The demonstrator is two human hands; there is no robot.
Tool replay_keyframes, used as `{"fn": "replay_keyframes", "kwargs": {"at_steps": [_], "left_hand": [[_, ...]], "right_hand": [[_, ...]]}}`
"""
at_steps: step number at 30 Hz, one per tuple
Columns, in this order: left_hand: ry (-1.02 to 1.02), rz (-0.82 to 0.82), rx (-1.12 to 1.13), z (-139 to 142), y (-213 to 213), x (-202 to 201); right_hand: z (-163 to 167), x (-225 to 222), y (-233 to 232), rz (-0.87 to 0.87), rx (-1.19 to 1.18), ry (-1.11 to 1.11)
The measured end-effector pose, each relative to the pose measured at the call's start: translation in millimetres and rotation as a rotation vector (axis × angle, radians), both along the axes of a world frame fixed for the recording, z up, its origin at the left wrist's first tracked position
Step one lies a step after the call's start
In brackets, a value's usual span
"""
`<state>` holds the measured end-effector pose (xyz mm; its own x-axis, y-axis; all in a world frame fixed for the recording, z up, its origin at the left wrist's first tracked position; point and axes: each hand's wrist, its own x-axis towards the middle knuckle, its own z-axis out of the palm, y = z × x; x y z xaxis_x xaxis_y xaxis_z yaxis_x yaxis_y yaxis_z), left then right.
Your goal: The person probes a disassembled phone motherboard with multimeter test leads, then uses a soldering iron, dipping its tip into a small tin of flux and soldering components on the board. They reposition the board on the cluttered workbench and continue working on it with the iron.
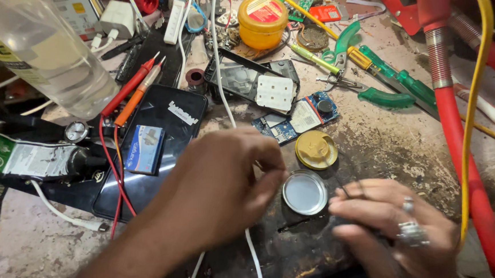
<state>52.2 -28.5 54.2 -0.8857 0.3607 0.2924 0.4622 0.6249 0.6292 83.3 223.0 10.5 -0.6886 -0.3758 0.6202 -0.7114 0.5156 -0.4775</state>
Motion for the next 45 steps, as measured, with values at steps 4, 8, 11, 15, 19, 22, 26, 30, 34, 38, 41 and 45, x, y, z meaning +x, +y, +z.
{"fn": "replay_keyframes", "kwargs": {"at_steps": [4,8,11,15,19,22,26,30,34,38,41,45], "left_hand": [[-0.04,0.024,0.007,-12,16,12],[-0.037,0.029,-0.07,-18,27,15],[-0.046,0.062,-0.105,-21,31,14],[-0.026,0.095,-0.096,-24,35,15],[-0.05,0.105,-0.136,-25,36,16],[-0.034,0.119,-0.109,-24,36,17],[-0.029,0.114,-0.105,-24,36,18],[-0.034,0.114,-0.105,-22,36,17],[-0.039,0.114,-0.109,-21,37,17],[-0.044,0.109,-0.108,-20,36,18],[-0.054,0.108,-0.121,-19,36,17],[-0.072,0.109,-0.134,-18,37,17]], "right_hand": [[-27,21,10,-0.183,-0.583,-0.41],[-40,22,27,-0.126,-0.43,-0.335],[-38,23,30,-0.103,-0.317,-0.323],[-34,18,24,-0.081,-0.226,-0.282],[-34,14,22,-0.109,-0.132,-0.173],[-36,13,18,-0.106,-0.148,-0.155],[-36,13,15,-0.093,-0.16,-0.125],[-34,15,12,-0.114,-0.182,-0.155],[-31,15,10,-0.108,-0.182,-0.15],[-27,14,9,-0.094,-0.148,-0.139],[-26,13,7,-0.105,-0.139,-0.097],[-25,16,5,-0.142,-0.168,-0.122]]}}
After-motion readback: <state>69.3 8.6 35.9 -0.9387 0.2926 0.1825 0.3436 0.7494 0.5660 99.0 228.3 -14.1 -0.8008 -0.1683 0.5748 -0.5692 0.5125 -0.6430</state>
